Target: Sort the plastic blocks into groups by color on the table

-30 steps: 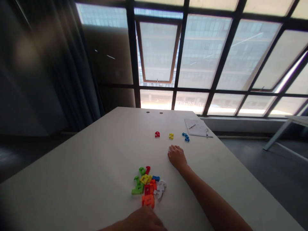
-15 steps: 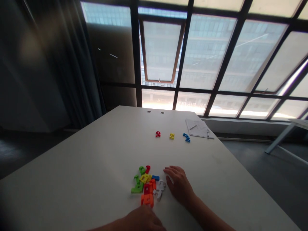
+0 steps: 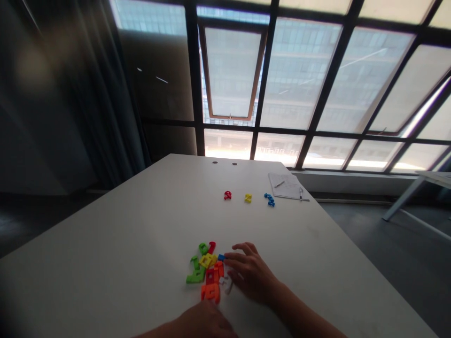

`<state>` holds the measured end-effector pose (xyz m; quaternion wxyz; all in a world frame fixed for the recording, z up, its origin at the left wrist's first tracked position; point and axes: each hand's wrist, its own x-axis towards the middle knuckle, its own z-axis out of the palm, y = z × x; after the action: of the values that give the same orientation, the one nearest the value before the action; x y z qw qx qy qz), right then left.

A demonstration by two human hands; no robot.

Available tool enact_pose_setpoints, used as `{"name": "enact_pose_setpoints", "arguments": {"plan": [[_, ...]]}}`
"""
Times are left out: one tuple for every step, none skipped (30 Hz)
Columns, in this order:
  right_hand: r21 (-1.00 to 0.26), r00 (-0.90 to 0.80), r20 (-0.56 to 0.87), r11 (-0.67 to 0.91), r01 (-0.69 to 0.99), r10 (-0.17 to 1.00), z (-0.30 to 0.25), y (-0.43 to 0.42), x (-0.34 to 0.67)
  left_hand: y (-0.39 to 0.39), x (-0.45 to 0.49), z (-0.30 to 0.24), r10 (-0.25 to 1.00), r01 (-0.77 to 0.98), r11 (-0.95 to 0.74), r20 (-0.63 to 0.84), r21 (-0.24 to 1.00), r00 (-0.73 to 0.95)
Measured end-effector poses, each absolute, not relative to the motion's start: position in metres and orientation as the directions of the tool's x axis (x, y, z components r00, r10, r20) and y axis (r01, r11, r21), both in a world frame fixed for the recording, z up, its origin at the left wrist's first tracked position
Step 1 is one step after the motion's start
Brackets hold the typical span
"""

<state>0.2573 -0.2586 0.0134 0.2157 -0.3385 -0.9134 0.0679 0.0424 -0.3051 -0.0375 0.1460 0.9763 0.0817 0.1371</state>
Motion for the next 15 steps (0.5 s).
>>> {"name": "enact_pose_setpoints", "arguments": {"plan": [[-0.268, -0.676, 0.344, 0.758, 0.595, 0.652, 0.013, -0.258, 0.257, -0.305, 0.043, -0.037, 0.195, 0.113, -0.942, 0.244, 0.315, 0.95], [-0.267, -0.672, 0.342, 0.753, 0.601, 0.657, 0.013, -0.258, 0.256, -0.305, 0.043, -0.037, 0.195, 0.11, -0.94, 0.244, 0.323, 0.95], [-0.267, -0.665, 0.339, 0.746, 0.61, 0.665, 0.013, -0.258, 0.256, -0.305, 0.043, -0.036, 0.197, 0.11, -0.938, 0.243, 0.329, 0.95], [-0.266, -0.655, 0.339, 0.736, 0.622, 0.676, 0.013, -0.257, 0.257, -0.305, 0.043, -0.035, 0.199, 0.112, -0.936, 0.242, 0.333, 0.95], [-0.262, -0.642, 0.338, 0.724, 0.638, 0.688, 0.013, -0.256, 0.258, -0.305, 0.043, -0.035, 0.203, 0.115, -0.935, 0.24, 0.335, 0.949], [-0.256, -0.624, 0.336, 0.706, 0.661, 0.706, 0.012, -0.254, 0.26, -0.306, 0.043, -0.034, 0.207, 0.118, -0.934, 0.239, 0.338, 0.949], [-0.246, -0.599, 0.33, 0.679, 0.692, 0.73, 0.011, -0.251, 0.263, -0.306, 0.043, -0.033, 0.208, 0.118, -0.932, 0.239, 0.343, 0.949], [-0.234, -0.568, 0.318, 0.643, 0.729, 0.759, 0.01, -0.248, 0.266, -0.306, 0.042, -0.031, 0.207, 0.114, -0.93, 0.241, 0.349, 0.948], [-0.22, -0.529, 0.301, 0.598, 0.771, 0.793, 0.009, -0.243, 0.271, -0.306, 0.042, -0.03, 0.207, 0.11, -0.928, 0.245, 0.357, 0.947], [-0.204, -0.484, 0.278, 0.543, 0.814, 0.83, 0.007, -0.238, 0.276, -0.307, 0.042, -0.028, 0.209, 0.109, -0.925, 0.249, 0.363, 0.946], [-0.19, -0.432, 0.254, 0.483, 0.855, 0.865, 0.005, -0.233, 0.28, -0.307, 0.042, -0.026, 0.211, 0.107, -0.923, 0.254, 0.369, 0.944], [-0.177, -0.38, 0.231, 0.422, 0.889, 0.896, 0.003, -0.228, 0.285, -0.307, 0.041, -0.025, 0.213, 0.107, -0.922, 0.256, 0.373, 0.943], [-0.166, -0.333, 0.209, 0.369, 0.914, 0.919, 0.0, -0.223, 0.289, -0.307, 0.041, -0.023, 0.214, 0.107, -0.921, 0.257, 0.374, 0.942], [-0.157, -0.297, 0.192, 0.328, 0.931, 0.935, -0.003, -0.219, 0.291, -0.307, 0.041, -0.022, 0.215, 0.109, -0.922, 0.256, 0.373, 0.943], [-0.15, -0.274, 0.179, 0.302, 0.942, 0.945, -0.005, -0.216, 0.293, -0.307, 0.041, -0.021, 0.216, 0.111, -0.922, 0.254, 0.371, 0.943]]}}
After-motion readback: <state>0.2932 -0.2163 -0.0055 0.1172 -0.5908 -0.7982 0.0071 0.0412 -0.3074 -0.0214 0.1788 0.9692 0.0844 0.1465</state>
